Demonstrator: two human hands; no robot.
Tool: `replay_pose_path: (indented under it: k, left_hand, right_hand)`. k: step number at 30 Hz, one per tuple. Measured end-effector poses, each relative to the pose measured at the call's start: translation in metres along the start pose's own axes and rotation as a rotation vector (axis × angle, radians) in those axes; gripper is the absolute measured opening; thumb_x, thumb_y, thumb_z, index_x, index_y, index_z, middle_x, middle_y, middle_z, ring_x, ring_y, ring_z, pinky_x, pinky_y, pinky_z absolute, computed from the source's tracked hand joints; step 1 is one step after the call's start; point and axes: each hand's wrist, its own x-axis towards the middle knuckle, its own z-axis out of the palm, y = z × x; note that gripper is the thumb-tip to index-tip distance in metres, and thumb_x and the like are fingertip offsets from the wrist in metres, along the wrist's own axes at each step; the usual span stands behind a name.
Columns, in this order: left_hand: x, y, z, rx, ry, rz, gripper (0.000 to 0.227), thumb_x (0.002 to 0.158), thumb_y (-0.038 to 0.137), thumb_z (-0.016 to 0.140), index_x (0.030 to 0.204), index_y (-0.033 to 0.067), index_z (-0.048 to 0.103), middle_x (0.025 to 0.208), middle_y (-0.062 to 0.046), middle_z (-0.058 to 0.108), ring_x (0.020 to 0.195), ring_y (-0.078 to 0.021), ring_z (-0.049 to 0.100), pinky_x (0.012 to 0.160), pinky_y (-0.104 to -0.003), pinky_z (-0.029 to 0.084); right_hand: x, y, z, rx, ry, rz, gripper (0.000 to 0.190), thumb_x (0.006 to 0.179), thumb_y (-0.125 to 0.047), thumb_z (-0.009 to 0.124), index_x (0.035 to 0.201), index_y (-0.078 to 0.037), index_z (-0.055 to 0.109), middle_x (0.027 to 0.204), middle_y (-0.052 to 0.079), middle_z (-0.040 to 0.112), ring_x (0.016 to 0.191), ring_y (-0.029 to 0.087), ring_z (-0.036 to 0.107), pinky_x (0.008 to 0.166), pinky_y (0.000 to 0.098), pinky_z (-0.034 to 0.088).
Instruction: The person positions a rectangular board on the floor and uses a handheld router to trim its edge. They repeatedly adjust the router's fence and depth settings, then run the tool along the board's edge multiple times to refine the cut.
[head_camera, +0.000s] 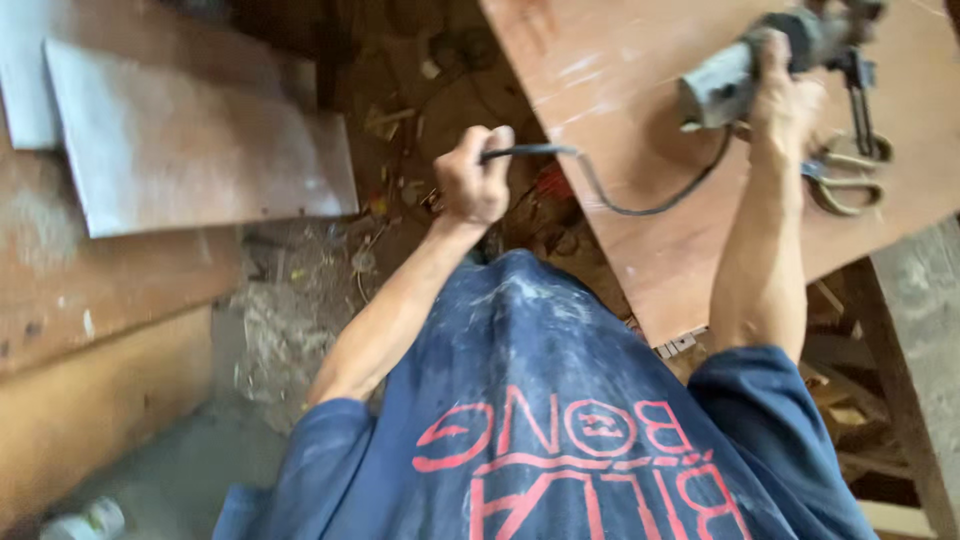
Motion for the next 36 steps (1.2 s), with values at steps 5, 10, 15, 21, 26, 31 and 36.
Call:
replay_pose_path:
  k: [5, 10, 15, 21, 26, 31, 36]
  left_hand:
    - [-0.016, 0.008, 0.031, -0.121, -0.069, -0.113, 0.038, 0.106, 0.041, 0.056, 0.083, 0.0122, 0.066, 0.057, 0.001, 0.061, 0.045, -0.0105, 0.057, 0.039, -0.033, 0.042]
    - [-0.025, 0.012, 0.040, -0.115, -0.156, -0.323, 0.037, 0.103, 0.038, 0.059, 0.081, 0.0080, 0.066, 0.054, -0.007, 0.059, 0.045, -0.0171, 0.058, 0.043, -0.035, 0.043]
    - [-0.015, 0.029, 0.031, -0.166, -0.079, -0.409, 0.040, 0.101, 0.042, 0.059, 0.087, 0.0065, 0.069, 0.063, -0.008, 0.066, 0.056, -0.0189, 0.067, 0.053, -0.036, 0.050]
    - [-0.011, 0.076, 0.019, -0.249, -0.356, -0.722, 0.053, 0.100, 0.052, 0.048, 0.130, 0.0142, 0.067, 0.061, -0.010, 0.067, 0.056, -0.0249, 0.065, 0.059, -0.042, 0.047]
    - [-0.009, 0.093, -0.007, -0.390, -0.464, -0.564, 0.065, 0.101, 0.059, 0.051, 0.108, -0.0019, 0.074, 0.072, -0.010, 0.072, 0.075, -0.0232, 0.073, 0.074, -0.043, 0.058]
    - [0.019, 0.019, -0.052, -0.116, 0.178, -0.087, 0.063, 0.104, 0.065, 0.055, 0.126, 0.0067, 0.066, 0.124, -0.017, 0.070, 0.118, -0.0276, 0.066, 0.104, -0.035, 0.052]
    - [0.087, -0.167, -0.081, -0.639, -0.137, -1.589, 0.073, 0.089, 0.058, 0.065, 0.123, -0.0059, 0.062, 0.110, -0.023, 0.069, 0.097, -0.0345, 0.071, 0.075, -0.052, 0.058]
  right_hand:
    - [-0.046, -0.007, -0.020, -0.029, 0.027, 0.168, 0.055, 0.111, -0.052, 0.064, 0.094, 0.001, 0.062, 0.083, 0.009, 0.061, 0.065, 0.013, 0.054, 0.052, 0.0294, 0.042]
    - [-0.149, -0.020, -0.014, 0.060, 0.440, -0.474, 0.009, 0.100, -0.006, 0.063, 0.097, 0.003, 0.067, 0.086, 0.009, 0.067, 0.071, 0.018, 0.057, 0.061, 0.0328, 0.049]
    - [-0.297, -0.064, 0.022, -0.067, -0.157, -0.561, 0.006, 0.093, -0.005, 0.074, 0.096, 0.000, 0.071, 0.083, 0.008, 0.069, 0.070, 0.013, 0.061, 0.068, 0.0308, 0.053]
    - [-0.289, -0.117, 0.122, -0.084, -0.682, -0.051, 0.043, 0.093, -0.026, 0.070, 0.125, 0.000, 0.055, 0.082, 0.008, 0.068, 0.063, 0.011, 0.061, 0.055, 0.0290, 0.051]
    - [-0.288, -0.140, 0.184, 0.177, -0.715, 0.097, 0.046, 0.099, -0.035, 0.062, 0.130, -0.001, 0.058, 0.091, 0.007, 0.069, 0.072, 0.011, 0.065, 0.061, 0.0272, 0.053]
    - [-0.277, -0.152, 0.212, 1.002, -0.789, 0.308, 0.060, 0.097, -0.053, 0.055, 0.120, 0.002, 0.063, 0.097, 0.014, 0.071, 0.085, 0.022, 0.069, 0.087, 0.0347, 0.059]
    - [-0.272, -0.168, 0.246, 1.016, -0.912, 0.501, 0.038, 0.108, -0.023, 0.061, 0.124, 0.011, 0.066, 0.108, 0.016, 0.068, 0.097, 0.025, 0.063, 0.094, 0.0383, 0.051]
